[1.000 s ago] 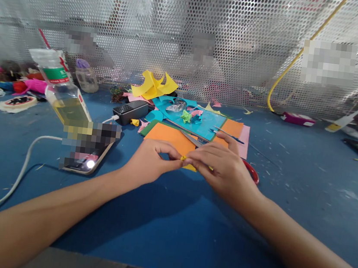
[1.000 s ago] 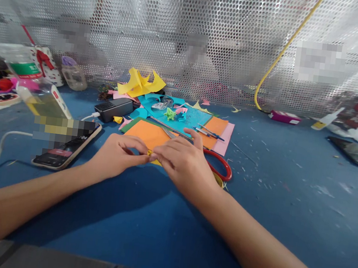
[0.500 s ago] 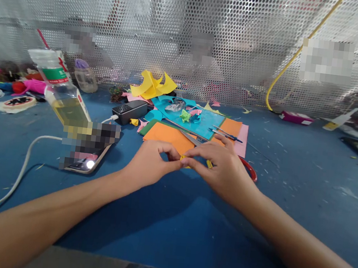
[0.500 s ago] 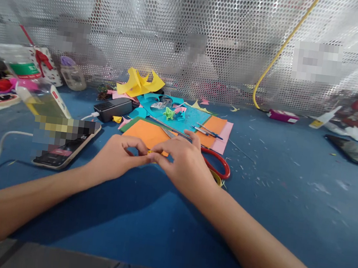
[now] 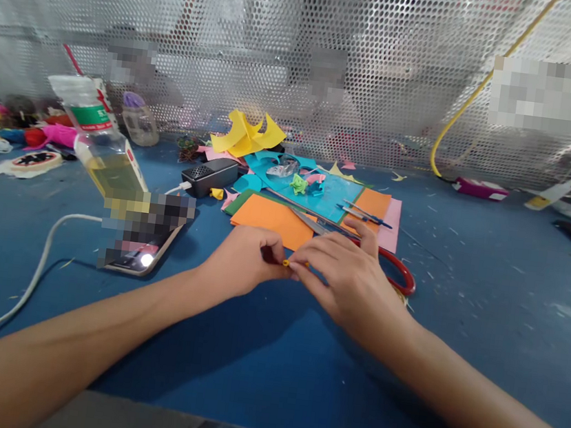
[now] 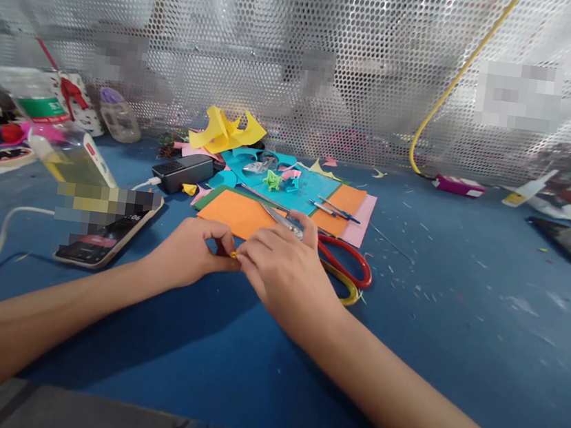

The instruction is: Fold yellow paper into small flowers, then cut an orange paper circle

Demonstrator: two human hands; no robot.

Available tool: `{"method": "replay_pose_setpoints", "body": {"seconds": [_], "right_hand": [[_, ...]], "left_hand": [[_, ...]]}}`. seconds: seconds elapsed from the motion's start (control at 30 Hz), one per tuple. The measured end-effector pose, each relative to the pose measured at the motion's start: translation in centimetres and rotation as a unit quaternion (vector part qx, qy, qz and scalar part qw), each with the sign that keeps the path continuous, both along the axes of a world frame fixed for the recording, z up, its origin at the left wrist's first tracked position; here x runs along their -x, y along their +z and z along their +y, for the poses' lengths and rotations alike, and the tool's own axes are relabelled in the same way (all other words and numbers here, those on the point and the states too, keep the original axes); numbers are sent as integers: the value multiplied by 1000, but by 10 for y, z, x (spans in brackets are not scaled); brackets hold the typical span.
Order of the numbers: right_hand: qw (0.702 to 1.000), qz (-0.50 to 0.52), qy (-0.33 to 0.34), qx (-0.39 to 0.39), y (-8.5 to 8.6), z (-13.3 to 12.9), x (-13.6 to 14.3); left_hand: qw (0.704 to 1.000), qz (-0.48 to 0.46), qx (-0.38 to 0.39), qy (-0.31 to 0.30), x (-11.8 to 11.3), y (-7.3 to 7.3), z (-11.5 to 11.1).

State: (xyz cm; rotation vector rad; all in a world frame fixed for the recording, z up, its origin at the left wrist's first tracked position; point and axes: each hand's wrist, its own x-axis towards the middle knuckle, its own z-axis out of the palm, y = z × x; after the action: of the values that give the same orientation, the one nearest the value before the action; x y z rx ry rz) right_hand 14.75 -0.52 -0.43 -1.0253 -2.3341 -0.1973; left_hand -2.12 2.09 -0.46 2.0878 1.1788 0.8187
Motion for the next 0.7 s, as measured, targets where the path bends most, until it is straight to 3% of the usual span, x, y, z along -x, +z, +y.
{"method": "replay_pose_setpoints", "body": {"seconds": [0.17, 0.4, 0.53, 0.7], "right_hand": [[999, 38, -29, 12, -2, 0, 1], [997, 47, -67, -8, -1, 4, -5], [997, 60, -53, -17, 1, 3, -4], [992, 81, -88, -51, 4, -2, 0]], "left_hand": [[996, -54, 66, 22, -2, -2, 0], [983, -114, 142, -31, -1, -2, -1], [997, -53, 31, -53, 0, 0, -1], [992, -18, -123, -22, -1, 2, -2]]}}
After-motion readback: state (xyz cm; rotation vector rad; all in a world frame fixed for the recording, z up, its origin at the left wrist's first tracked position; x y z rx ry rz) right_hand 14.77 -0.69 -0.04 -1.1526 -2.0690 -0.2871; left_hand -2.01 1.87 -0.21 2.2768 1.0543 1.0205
